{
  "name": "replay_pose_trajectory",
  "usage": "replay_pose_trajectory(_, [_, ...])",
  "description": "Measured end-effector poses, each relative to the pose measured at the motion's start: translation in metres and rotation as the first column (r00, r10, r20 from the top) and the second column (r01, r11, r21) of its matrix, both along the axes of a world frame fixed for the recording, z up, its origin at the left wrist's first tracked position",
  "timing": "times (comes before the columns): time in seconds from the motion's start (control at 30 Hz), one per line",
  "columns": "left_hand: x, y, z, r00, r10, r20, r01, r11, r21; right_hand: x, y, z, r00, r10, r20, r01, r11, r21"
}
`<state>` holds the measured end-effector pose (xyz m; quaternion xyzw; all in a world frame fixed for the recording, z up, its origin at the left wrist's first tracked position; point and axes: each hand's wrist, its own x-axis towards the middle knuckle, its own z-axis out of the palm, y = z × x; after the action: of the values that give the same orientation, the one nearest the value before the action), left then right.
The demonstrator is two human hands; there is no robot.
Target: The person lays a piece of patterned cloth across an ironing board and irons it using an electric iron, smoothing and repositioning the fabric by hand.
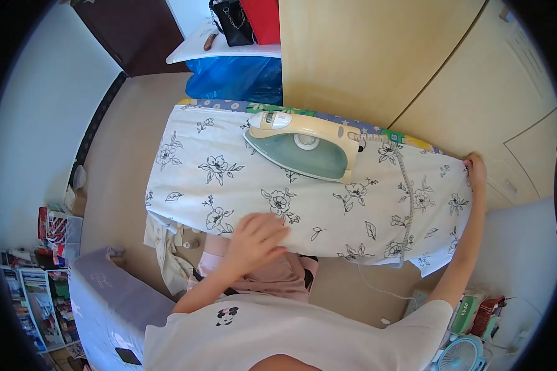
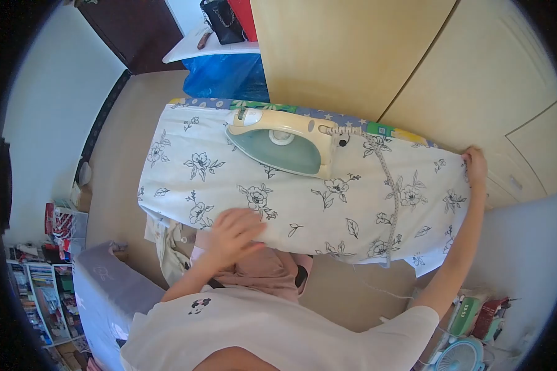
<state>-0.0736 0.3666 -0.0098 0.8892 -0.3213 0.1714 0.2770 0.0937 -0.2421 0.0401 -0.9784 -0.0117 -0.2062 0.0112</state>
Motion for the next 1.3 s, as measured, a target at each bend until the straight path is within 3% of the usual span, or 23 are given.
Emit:
replay_pose_trajectory(0.07, [0.000,0.029,-0.004,0.992,0.036,0.124,-0.053,0.989,0.139,0.000,0.001,0.003,1.000,0.001,-0.007,-0.002,0.999,-0.034])
replay_pose_trajectory(0.3, [-0.009,0.037,-0.020,0.987,0.015,0.159,-0.018,1.000,0.020,0.005,-0.001,-0.002,0.998,-0.039,-0.047,0.031,0.987,-0.155])
replay_pose_trajectory(0.47, [-0.008,0.040,-0.015,0.981,-0.046,0.189,0.045,0.999,0.009,0.009,0.003,0.000,0.983,-0.168,-0.078,0.138,0.944,-0.299])
replay_pose_trajectory(0.7, [-0.006,0.031,-0.012,0.982,-0.099,0.158,0.105,0.994,-0.028,0.001,0.005,0.003,0.941,-0.302,-0.156,0.240,0.916,-0.322])
replay_pose_trajectory(0.83, [-0.006,0.045,-0.008,0.995,-0.076,0.071,0.079,0.996,-0.042,-0.033,0.001,-0.020,0.973,-0.231,0.021,0.230,0.972,0.054])
replay_pose_trajectory(0.9, [-0.006,0.066,-0.009,0.998,-0.058,-0.001,0.057,0.997,-0.057,-0.070,0.001,-0.026,0.922,-0.357,-0.153,0.382,0.905,0.189])
replay_pose_trajectory(0.93, [-0.007,0.083,-0.012,0.999,0.033,-0.024,-0.033,0.999,-0.017,-0.091,0.007,-0.029,0.924,-0.350,-0.156,0.376,0.908,0.186])
replay_pose_trajectory(0.97, [-0.007,0.102,-0.016,0.992,0.123,-0.040,-0.122,0.992,0.027,-0.115,0.019,-0.035,0.892,-0.392,-0.224,0.451,0.806,0.383])
replay_pose_trajectory(1.03, [-0.002,0.143,-0.021,0.952,0.304,0.030,-0.305,0.950,0.071,-0.154,0.059,-0.042,0.821,-0.424,-0.383,0.561,0.466,0.684])
replay_pose_trajectory(1.07, [0.000,0.160,-0.017,0.910,0.415,0.012,-0.415,0.906,0.088,-0.167,0.081,-0.042,0.820,-0.425,-0.383,0.561,0.467,0.684])
replay_pose_trajectory(1.13, [0.003,0.194,-0.008,0.815,0.580,0.021,-0.578,0.808,0.113,-0.186,0.115,-0.039,0.760,-0.377,-0.529,0.522,-0.131,0.843])
replay_pose_trajectory(1.27, [0.014,0.240,-0.001,0.729,0.682,0.054,-0.683,0.720,0.126,-0.191,0.100,-0.064,0.824,-0.403,-0.399,0.332,-0.228,0.916])
replay_pose_trajectory(1.3, [0.016,0.248,-0.002,0.741,0.672,0.000,-0.670,0.739,0.075,-0.189,0.068,-0.073,0.779,-0.442,-0.444,0.493,-0.005,0.870])
